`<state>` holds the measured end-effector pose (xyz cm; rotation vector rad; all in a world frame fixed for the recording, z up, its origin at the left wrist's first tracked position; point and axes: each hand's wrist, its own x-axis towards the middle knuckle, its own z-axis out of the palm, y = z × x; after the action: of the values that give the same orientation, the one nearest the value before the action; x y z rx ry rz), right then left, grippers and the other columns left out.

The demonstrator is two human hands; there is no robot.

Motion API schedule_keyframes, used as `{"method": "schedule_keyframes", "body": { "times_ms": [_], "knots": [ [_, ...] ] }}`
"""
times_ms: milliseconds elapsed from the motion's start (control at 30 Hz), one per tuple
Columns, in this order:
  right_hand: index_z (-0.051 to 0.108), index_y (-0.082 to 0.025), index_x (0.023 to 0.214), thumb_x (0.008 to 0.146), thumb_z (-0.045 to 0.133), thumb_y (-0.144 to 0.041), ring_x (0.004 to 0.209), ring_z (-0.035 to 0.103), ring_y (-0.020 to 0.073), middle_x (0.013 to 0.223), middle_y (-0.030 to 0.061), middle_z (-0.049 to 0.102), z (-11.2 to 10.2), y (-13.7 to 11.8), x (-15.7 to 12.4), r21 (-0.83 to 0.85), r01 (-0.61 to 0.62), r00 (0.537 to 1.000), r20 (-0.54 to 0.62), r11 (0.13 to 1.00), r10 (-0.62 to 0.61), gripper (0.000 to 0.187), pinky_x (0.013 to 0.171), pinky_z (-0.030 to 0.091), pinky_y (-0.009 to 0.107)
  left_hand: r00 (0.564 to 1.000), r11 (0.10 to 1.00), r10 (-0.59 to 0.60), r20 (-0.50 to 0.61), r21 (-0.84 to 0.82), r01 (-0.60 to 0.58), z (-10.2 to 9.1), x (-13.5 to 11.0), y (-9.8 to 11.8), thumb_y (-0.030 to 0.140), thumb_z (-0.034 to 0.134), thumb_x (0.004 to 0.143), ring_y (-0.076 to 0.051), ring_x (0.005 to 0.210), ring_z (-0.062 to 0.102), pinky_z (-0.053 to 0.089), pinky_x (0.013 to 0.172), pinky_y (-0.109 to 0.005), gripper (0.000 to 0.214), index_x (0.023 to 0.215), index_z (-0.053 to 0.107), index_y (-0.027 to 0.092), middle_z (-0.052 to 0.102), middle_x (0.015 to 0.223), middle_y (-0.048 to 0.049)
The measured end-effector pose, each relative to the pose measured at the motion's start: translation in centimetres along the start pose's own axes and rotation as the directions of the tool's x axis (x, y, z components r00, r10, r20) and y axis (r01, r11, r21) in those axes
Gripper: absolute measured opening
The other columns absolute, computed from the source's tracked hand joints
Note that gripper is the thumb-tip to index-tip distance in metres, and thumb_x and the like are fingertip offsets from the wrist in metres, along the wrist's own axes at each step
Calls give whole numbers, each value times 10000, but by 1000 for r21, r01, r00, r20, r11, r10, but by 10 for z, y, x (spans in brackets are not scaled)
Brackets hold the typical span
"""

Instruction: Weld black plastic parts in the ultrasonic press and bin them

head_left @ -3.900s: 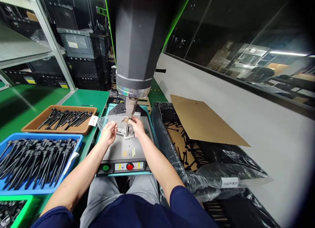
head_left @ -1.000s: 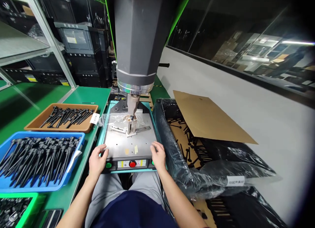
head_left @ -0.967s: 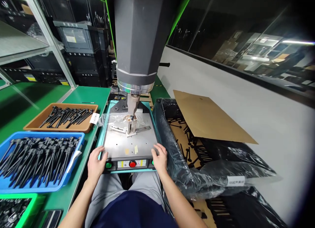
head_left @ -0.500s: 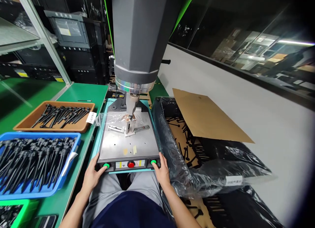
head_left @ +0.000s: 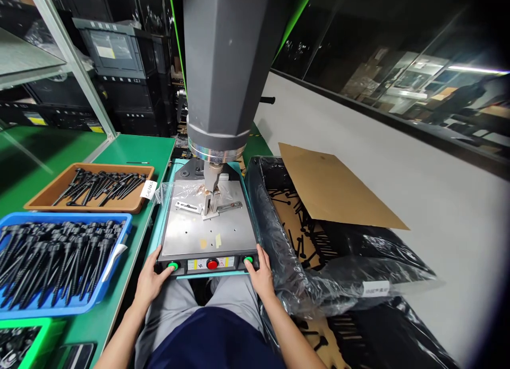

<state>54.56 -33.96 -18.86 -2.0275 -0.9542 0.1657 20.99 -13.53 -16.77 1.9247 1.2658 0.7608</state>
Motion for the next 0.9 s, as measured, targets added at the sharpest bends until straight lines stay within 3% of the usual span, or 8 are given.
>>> {"method": "schedule_keyframes", "body": {
  "times_ms": [167,267,400,467,533,633,800,900],
  "knots": [
    [364,-226,1483,889,541,-482,1357,438,303,1467,139,428,-1,-2,0,3,-15,1000,4,1000,15,670,1098,411,472,1000,1000,-10,13,-18,10,-3,1,4,503,689,761,-309,1329,465,366,1114,-472,784,1452,407,262,490,1441,-112],
    [361,-224,1486,888,541,-480,1361,433,299,1468,136,430,-3,-2,0,11,-16,1000,15,1000,16,674,1107,401,469,1000,999,-9,-21,-33,8,-11,3,17,495,719,724,-328,1277,510,431,1057,-488,734,1375,500,236,538,1377,-125],
    [364,-232,1484,883,550,-479,1361,435,296,1464,130,440,-4,-2,0,20,-17,1000,26,1000,16,676,1109,398,467,977,986,-34,-213,-167,-2,-16,15,57,491,685,756,-302,1163,588,497,981,-452,500,1161,645,201,611,1259,-128],
    [367,-227,1483,880,549,-483,1366,428,298,1474,133,430,-3,-3,1,24,-25,999,23,999,24,679,1112,393,468,980,943,-102,-173,-332,40,-10,27,83,487,686,764,-286,1078,633,499,966,-447,404,1033,685,186,674,1132,-124],
    [366,-218,1483,878,547,-485,1372,421,300,1484,136,417,-3,-4,1,26,-35,999,25,999,34,686,1115,388,469,987,805,-160,7,-578,135,2,42,108,478,728,736,-284,1025,659,509,933,-452,400,992,681,174,700,1075,-132],
    [366,-207,1483,874,545,-484,1377,414,300,1492,141,409,-5,-4,1,30,-43,998,40,999,42,692,1122,379,465,971,474,-88,223,-848,238,22,69,138,422,764,727,-281,1129,623,509,923,-428,398,1036,647,200,637,1262,-133],
    [395,-232,1467,859,565,-468,1358,443,302,1465,131,454,-9,-3,-2,33,-42,998,52,999,41,674,1106,397,471,953,27,-45,299,-953,300,44,107,165,380,738,770,-220,1197,585,488,968,-365,405,1141,615,276,624,1279,-82],
    [413,-249,1456,853,570,-456,1352,450,308,1451,126,474,-11,-2,-3,40,-38,998,46,998,36,657,1098,403,487,940,-124,-89,328,-940,317,48,122,172,366,691,811,-200,1163,606,512,927,-325,330,1121,637,267,650,1212,-79]
  ]
}}
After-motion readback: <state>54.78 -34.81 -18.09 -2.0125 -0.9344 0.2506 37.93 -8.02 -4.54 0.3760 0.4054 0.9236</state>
